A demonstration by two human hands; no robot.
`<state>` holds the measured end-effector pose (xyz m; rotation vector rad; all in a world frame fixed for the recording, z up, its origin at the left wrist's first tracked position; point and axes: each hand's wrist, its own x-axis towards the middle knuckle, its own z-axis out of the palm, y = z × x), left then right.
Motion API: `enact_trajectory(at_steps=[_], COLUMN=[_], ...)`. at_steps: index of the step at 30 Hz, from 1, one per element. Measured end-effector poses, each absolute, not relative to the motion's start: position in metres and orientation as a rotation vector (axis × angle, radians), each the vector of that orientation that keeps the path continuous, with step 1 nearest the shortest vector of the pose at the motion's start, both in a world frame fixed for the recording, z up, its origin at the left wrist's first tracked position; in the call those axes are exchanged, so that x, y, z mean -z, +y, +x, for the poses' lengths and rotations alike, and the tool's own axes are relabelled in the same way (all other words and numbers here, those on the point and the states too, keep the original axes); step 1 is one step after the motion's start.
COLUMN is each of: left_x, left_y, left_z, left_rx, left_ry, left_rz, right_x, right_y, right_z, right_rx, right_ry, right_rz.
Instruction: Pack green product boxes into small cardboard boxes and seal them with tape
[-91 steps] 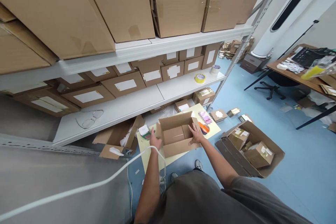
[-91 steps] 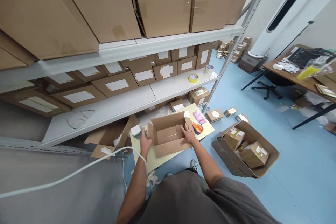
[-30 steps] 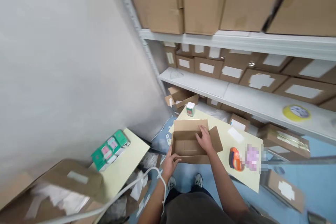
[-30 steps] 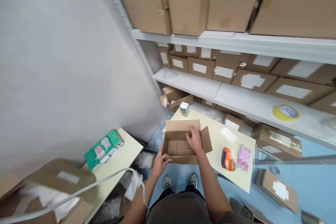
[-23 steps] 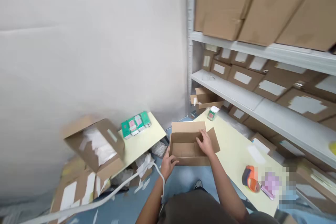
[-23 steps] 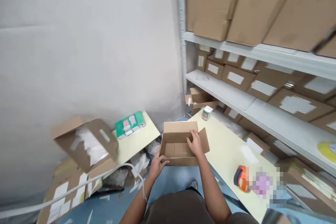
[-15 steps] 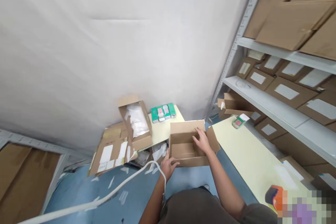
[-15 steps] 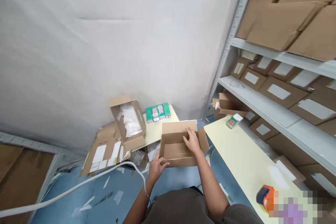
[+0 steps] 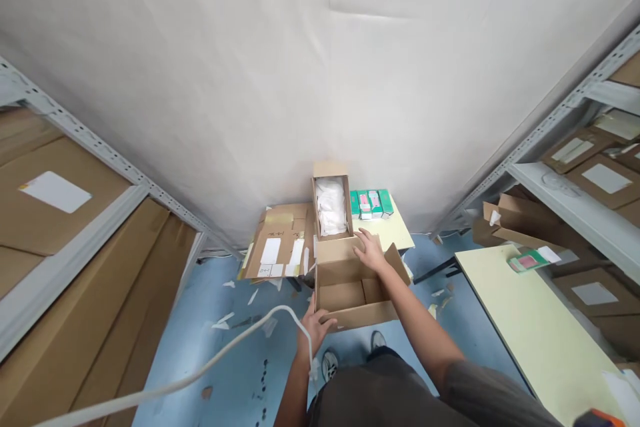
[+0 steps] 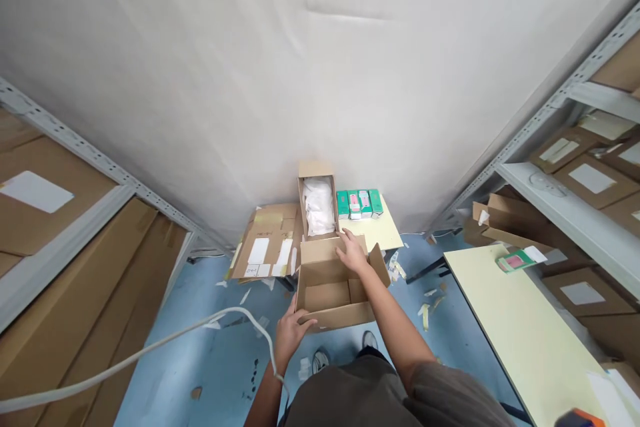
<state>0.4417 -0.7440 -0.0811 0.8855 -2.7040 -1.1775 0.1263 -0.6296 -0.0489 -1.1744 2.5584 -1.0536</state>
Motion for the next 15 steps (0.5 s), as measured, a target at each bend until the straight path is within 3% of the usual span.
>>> enact_trajectory(at_steps=[15], left_x=[0.084], left_y=[-0.77], left_z=[0.414], left_rx=[1.034], left_ry=[-2.675], left_rz=[1.171], right_x=[0.064], right_y=[-0.843], right_z=[-0.009], right_rx=[0.639], right_ry=[2.592], right_rz=[-1.093])
